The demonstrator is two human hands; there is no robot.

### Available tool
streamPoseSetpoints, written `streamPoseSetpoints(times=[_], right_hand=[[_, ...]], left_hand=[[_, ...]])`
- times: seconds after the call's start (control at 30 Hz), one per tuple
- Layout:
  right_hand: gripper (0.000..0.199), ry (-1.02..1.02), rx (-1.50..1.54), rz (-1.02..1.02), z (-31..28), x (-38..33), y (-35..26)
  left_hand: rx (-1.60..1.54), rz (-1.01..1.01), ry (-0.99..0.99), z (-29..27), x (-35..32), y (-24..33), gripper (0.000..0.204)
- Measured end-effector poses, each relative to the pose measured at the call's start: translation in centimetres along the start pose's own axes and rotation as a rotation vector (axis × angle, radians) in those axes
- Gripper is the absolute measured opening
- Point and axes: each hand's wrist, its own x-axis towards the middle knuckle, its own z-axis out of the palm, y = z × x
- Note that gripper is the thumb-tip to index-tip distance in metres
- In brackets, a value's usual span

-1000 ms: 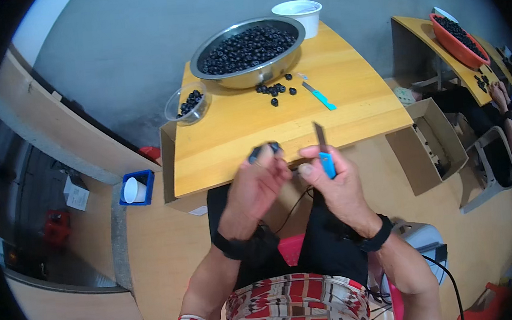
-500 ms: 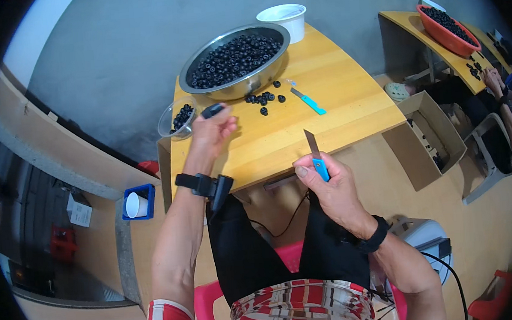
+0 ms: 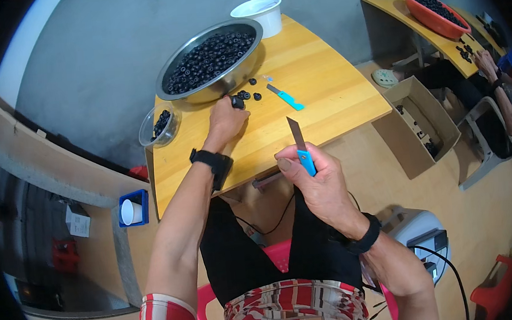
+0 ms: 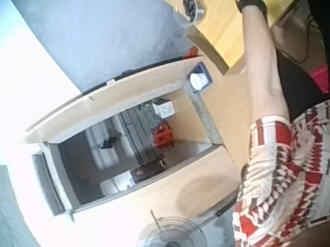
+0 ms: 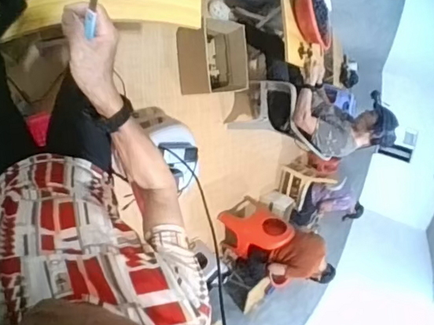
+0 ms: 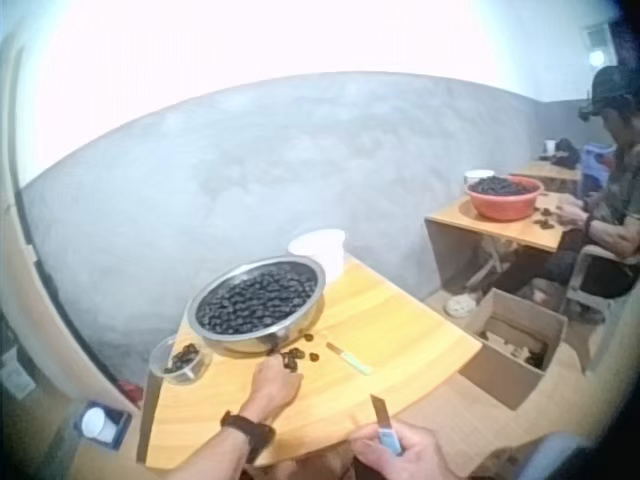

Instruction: Processing and trimming small black plastic spheres with a craft knife.

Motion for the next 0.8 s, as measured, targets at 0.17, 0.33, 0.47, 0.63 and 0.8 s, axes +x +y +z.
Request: streamPoseSetpoints(times=[0.17,0.33,0.47,0.63,0.8], right_hand=[[0.018,0.018,-0.11,-0.093,-0.5,0.6,1.5],[0.019,0.088,-0.242,-0.166,-0.5,0.8,2.2],[0.014,0.044,-0.528,-0.278,-0.1,0.5,1.6],[0.022,-0.091,-0.978,-0.752,0.4,-0.1,1.9],[0.028,-0.112,-1.112,-0.808,0.4,-0.2,1.9]], left_hand=[[-1.298,-0.2,-0.471,-1.6,-5.0,0.8,0.017],[-2.005,-0.28,-0.578,-1.5,-11.5,0.7,0.025],[-2.169,-0.213,-0.571,-1.3,-14.6,0.6,0.027],[-2.265,-0.237,-0.6,-0.9,-15.9,0.1,0.025],[-2.371,-0.21,-0.618,-0.6,-16.3,0.5,0.026]])
